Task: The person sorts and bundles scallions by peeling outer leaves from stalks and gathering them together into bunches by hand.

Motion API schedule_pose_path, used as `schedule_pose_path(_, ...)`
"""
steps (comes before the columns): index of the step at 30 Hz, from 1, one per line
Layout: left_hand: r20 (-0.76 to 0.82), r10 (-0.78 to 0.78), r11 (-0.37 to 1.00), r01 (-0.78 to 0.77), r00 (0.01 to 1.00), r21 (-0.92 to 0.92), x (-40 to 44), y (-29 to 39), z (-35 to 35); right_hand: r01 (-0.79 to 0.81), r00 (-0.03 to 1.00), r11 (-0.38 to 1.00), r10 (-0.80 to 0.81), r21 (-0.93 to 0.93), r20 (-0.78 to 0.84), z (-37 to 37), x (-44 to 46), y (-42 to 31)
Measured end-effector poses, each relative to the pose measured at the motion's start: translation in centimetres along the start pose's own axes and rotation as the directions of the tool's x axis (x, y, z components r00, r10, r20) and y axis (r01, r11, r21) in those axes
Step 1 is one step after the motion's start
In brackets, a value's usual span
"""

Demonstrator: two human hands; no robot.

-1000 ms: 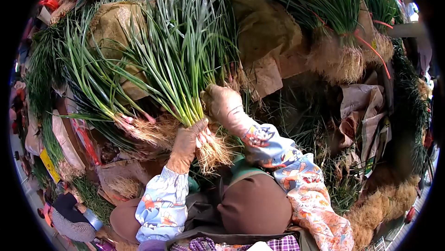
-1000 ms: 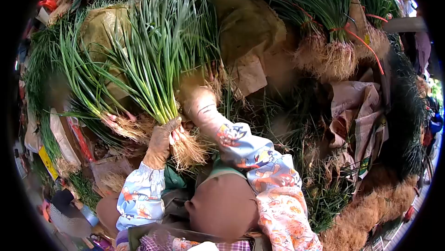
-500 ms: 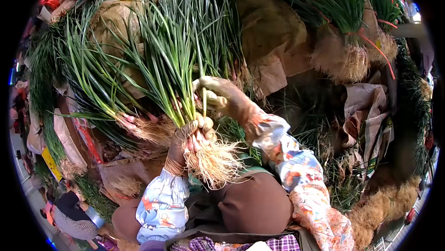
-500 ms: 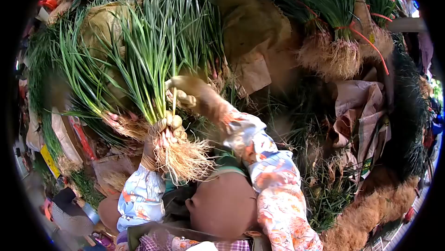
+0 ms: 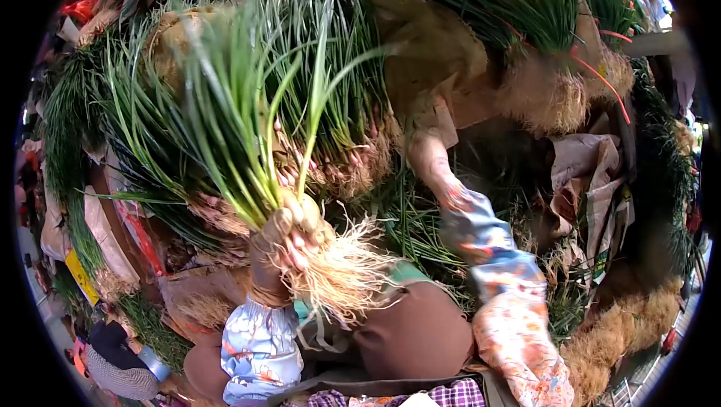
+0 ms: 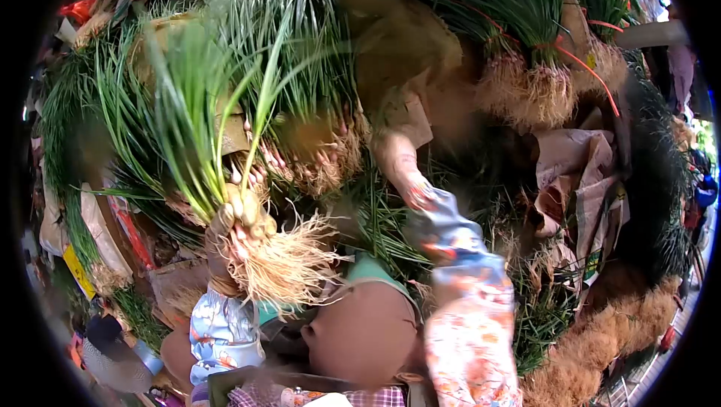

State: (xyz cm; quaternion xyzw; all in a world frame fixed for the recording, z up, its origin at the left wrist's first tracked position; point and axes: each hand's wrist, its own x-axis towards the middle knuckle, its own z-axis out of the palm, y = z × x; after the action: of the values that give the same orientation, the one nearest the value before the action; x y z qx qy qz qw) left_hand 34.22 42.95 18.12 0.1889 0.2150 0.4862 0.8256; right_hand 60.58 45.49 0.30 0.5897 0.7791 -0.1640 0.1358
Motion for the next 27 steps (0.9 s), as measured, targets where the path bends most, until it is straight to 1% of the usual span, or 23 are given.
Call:
schedule_pose_path(1, -0.200, -0.033, 0.998, 0.042, 0.979, 0.043, -1.1, 0.0, -1.7, 0.309, 0.937, 0.942, -0.278, -0.134, 0.211, 0.2, -1.0, 0.1)
schedule_pose_path(2, -0.347, -0.056, 0.993, 0.088, 0.936, 0.076, -0.9, -0.2, -2.3, 0.277, 0.781, 0.856, -0.465, 0.437, 0.417, -3.1, -2.6, -1.2)
schedule_pose_path(3, -0.485, -0.078, 0.986, 0.141, 0.871, 0.094, -0.8, -0.4, -2.9, 0.267, 0.784, 0.861, -0.456, 0.433, 0.421, -3.0, -1.9, -1.0)
schedule_pose_path(4, -0.429, -0.115, 0.898, 0.279, 0.896, 0.342, -1.3, -1.0, -6.4, 0.247, 0.878, 0.905, -0.361, 0.346, 0.316, -2.7, -0.3, -0.4)
schedule_pose_path(5, -0.427, -0.088, 0.906, 0.251, 0.900, 0.342, -0.3, -1.8, -4.5, 0.215, 0.942, 0.940, -0.271, 0.266, 0.197, -2.2, 1.6, 0.1)
schedule_pose_path(6, -0.431, -0.062, 0.911, 0.227, 0.900, 0.344, 0.6, -2.4, -2.5, -0.006, 1.000, 0.927, -0.001, 0.375, 0.020, -4.6, 3.0, -0.2)
schedule_pose_path(7, -0.376, -0.199, 0.923, 0.302, 0.905, 0.239, 0.7, -2.3, -2.6, -0.139, 0.950, 0.821, 0.269, 0.553, -0.160, -7.0, 4.3, -0.7)
schedule_pose_path(8, -0.369, -0.251, 0.947, 0.305, 0.895, 0.095, 0.5, -2.5, -2.3, -0.242, 0.882, 0.810, 0.413, 0.535, -0.226, -6.7, 7.3, 0.2)
schedule_pose_path(9, -0.330, -0.210, 0.971, 0.236, 0.920, 0.040, 0.5, -2.2, -1.7, -0.383, 0.885, 0.724, 0.465, 0.574, 0.004, -7.9, 9.4, 0.1)
schedule_pose_path(10, -0.294, -0.171, 0.985, 0.174, 0.940, -0.018, 0.4, -1.7, -0.9, -0.381, 0.887, 0.718, 0.461, 0.582, 0.012, -7.7, 10.1, 0.2)
schedule_pose_path(12, -0.362, -0.080, 0.996, 0.086, 0.929, 0.000, 0.9, -0.7, 1.2, -0.176, 0.919, 0.486, 0.394, 0.856, -0.035, -9.3, 10.5, -0.7)
schedule_pose_path(13, -0.408, -0.023, 0.987, 0.086, 0.913, 0.136, 1.5, -0.9, 1.1, -0.115, 0.920, 0.395, 0.387, 0.912, -0.052, -10.1, 9.7, -0.9)
schedule_pose_path(14, -0.446, 0.034, 0.959, 0.096, 0.894, 0.267, 1.9, -1.1, 0.6, -0.122, 0.953, 0.120, 0.292, 0.985, 0.082, -13.0, 7.0, -2.1)
schedule_pose_path(15, -0.447, -0.008, 0.936, 0.164, 0.894, 0.311, 1.7, -1.4, -0.1, -0.004, 0.994, -0.121, 0.111, 0.993, 0.018, -12.3, 6.0, -2.5)
schedule_pose_path(16, -0.448, -0.051, 0.906, 0.230, 0.893, 0.355, 1.4, -1.7, -0.9, -0.007, 0.999, -0.220, 0.032, 0.976, 0.014, -12.6, 4.0, -3.8)
schedule_pose_path(17, -0.448, -0.093, 0.869, 0.292, 0.889, 0.399, 1.2, -2.0, -1.6, -0.076, 0.997, -0.136, 0.006, 0.988, 0.078, -12.0, 2.4, -5.4)
schedule_pose_path(18, -0.474, -0.164, 0.837, 0.376, 0.865, 0.397, 1.3, -2.4, -1.3, -0.145, 0.989, -0.132, -0.003, 0.981, 0.146, -12.8, 0.3, -7.1)
schedule_pose_path(20, -0.483, -0.141, 0.874, 0.338, 0.864, 0.349, 0.9, -4.1, -1.9, -0.160, 0.986, -0.251, -0.095, 0.955, 0.140, -11.0, -0.4, -9.3)
schedule_pose_path(22, -0.462, -0.167, 0.879, 0.344, 0.871, 0.331, 0.3, -4.0, -3.0, -0.229, 0.969, -0.284, -0.153, 0.931, 0.191, -11.9, -0.6, -9.0)
schedule_pose_path(23, -0.440, -0.267, 0.894, 0.391, 0.857, 0.218, 0.4, -3.5, -3.3, -0.160, 0.980, -0.374, -0.173, 0.914, 0.101, -10.5, 0.1, -8.9)
schedule_pose_path(25, -0.386, -0.265, 0.931, 0.339, 0.883, 0.135, 0.3, -3.6, -3.1, -0.047, 0.975, -0.557, -0.207, 0.829, -0.083, -7.8, 1.6, -8.7)
schedule_pose_path(26, -0.380, -0.261, 0.940, 0.323, 0.887, 0.107, 0.6, -3.7, -2.9, -0.094, 0.982, -0.649, -0.187, 0.755, -0.039, -8.6, 1.8, -9.2)
schedule_pose_path(27, -0.381, -0.260, 0.941, 0.322, 0.887, 0.107, 0.7, -3.8, -2.5, -0.144, 0.983, -0.526, -0.173, 0.838, 0.060, -9.4, 1.7, -9.2)
